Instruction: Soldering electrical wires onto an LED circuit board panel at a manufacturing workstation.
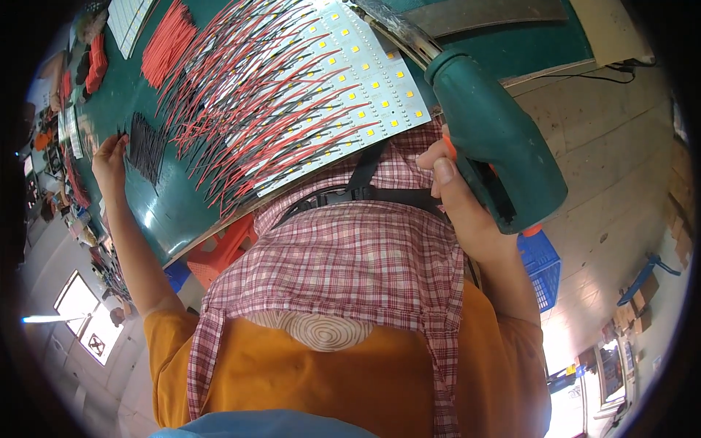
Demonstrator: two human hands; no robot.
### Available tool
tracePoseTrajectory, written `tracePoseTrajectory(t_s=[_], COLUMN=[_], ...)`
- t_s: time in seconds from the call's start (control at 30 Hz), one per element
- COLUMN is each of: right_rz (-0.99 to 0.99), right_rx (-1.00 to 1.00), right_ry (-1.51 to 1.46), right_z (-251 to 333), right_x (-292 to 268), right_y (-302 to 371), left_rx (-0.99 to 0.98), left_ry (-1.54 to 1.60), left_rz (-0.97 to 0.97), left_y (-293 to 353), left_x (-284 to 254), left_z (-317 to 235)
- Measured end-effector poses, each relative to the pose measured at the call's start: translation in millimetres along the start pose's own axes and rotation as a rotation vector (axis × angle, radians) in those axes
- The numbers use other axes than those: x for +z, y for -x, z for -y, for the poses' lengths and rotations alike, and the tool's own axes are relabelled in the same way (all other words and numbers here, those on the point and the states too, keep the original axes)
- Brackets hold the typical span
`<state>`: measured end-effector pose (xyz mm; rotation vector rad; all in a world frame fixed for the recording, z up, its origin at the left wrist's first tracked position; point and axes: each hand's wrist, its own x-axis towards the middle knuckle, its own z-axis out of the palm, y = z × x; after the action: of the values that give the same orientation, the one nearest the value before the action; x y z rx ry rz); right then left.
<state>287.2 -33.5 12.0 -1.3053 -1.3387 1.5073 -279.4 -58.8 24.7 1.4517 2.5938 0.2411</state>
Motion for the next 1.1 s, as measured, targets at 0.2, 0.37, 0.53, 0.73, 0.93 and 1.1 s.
tracePoseTrajectory(t_s=[0.2, 0.37, 0.53, 0.73, 0.93, 1.1], right_rz=[0.01, -0.015, -0.013, 0.052, 0.181, 0.282], right_rx=[-0.045, -0.035, -0.031, -0.04, 0.037, 0.007], right_ry=[-0.001, 0.011, -0.006, 0.023, -0.108, 0.051], right_z=[-6.5, -12.3, -9.4, -7.9, -26.6, -44.0], right_x=[-4.6, -5.6, -8.8, -12.7, -31.9, -43.8], right_y=[2.4, 10.1, 13.3, 26.8, 64.5, 72.2], left_rx=[0.075, 0.235, 0.767, 0.647, 0.713, 1.122], left_ry=[-0.274, -0.721, -1.203, -1.258, -0.061, 0.118], left_rz=[0.023, -0.007, 0.006, 0.111, 0.059, -0.079], left_y=[9.1, 43.5, 76.7, 78.4, 141.6, 168.0], left_x=[-9.6, -20.2, -0.8, -2.5, -3.6, 78.1], left_z=[-16.7, -100.2, -136.1, -140.6, -231.9, -287.8])
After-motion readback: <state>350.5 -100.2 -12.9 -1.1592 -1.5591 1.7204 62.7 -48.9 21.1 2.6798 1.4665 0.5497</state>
